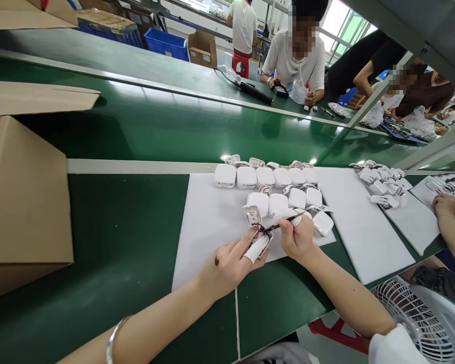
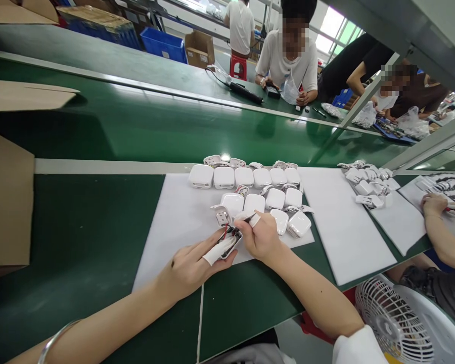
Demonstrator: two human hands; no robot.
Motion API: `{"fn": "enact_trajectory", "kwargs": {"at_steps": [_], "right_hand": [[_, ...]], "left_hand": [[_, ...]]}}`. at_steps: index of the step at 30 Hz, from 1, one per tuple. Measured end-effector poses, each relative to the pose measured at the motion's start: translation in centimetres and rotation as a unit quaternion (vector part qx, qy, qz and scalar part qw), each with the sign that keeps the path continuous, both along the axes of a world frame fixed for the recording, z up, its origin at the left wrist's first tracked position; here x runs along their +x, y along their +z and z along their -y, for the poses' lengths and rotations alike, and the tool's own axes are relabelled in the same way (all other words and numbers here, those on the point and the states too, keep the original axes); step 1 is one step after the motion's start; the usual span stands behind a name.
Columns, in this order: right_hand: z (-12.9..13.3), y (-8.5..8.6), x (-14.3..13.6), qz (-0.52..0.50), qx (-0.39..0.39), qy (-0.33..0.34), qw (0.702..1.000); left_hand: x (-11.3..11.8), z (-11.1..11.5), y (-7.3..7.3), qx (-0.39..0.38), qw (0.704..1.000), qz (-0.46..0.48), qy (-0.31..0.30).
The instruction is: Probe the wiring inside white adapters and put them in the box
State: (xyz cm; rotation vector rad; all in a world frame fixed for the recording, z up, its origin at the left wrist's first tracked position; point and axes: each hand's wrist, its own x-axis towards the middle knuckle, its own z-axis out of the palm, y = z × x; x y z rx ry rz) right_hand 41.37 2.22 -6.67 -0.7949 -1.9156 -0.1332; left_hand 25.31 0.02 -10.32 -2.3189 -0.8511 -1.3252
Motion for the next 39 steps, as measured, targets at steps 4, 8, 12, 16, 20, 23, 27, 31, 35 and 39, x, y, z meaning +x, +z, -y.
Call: {"fn": "enact_trajectory", "kwargs": {"at_steps": [4,8,12,16,20,23,27,31,35,39], "right_hand": [[0.3,-0.6,-0.4,-0.003,-0.023,-0.014,1.0],[0.9,-1.0,-1.2,-0.002,-0.052,-0.029,0.998],[0.8,-0.9,-1.5,-0.034,-0.105,-0.079,0.991],[0.4,-0.5,-0.9,-0.1,-0.087,-0.123,0.983],[0.1,-0.2,-0.5,-0.077,-0.039,-0.101,0.991],[0.0,-0.2,-0.5,-0.056,-0.026,-0.093,0.994],[0.4,0.2,-0.6,-0.053,0.008,-0.1,0.993],[0.7,0.4,-0.8,-0.038,-0.004,-0.107,0.994],[0.6,-0.4,-1.3,-0.019,-0.094,-0.111,0.989],[0.7,-0.9,-1.4,-0.019,-0.154,-0.121,0.981]], "left_hand": [[-0.1,-0.1,-0.1,0.006,1.0,0.004,-0.008],[-0.3,0.0,-0.4,-0.003,1.0,-0.016,-0.02],[-0.2,0.3,-0.6,-0.038,0.999,0.015,0.005],[0.0,0.5,-0.6,-0.056,0.998,0.037,0.018],[0.0,0.5,-0.2,-0.063,0.998,0.021,0.004],[0.0,0.5,-0.1,-0.083,0.996,0.028,-0.002],[-0.1,0.6,-0.3,-0.104,0.994,0.035,-0.002],[-0.1,0.6,-0.5,-0.113,0.992,0.047,-0.016],[-0.2,0.6,-0.6,-0.109,0.993,0.04,-0.014],[-0.1,0.5,-0.4,-0.089,0.995,0.023,-0.027]]}}
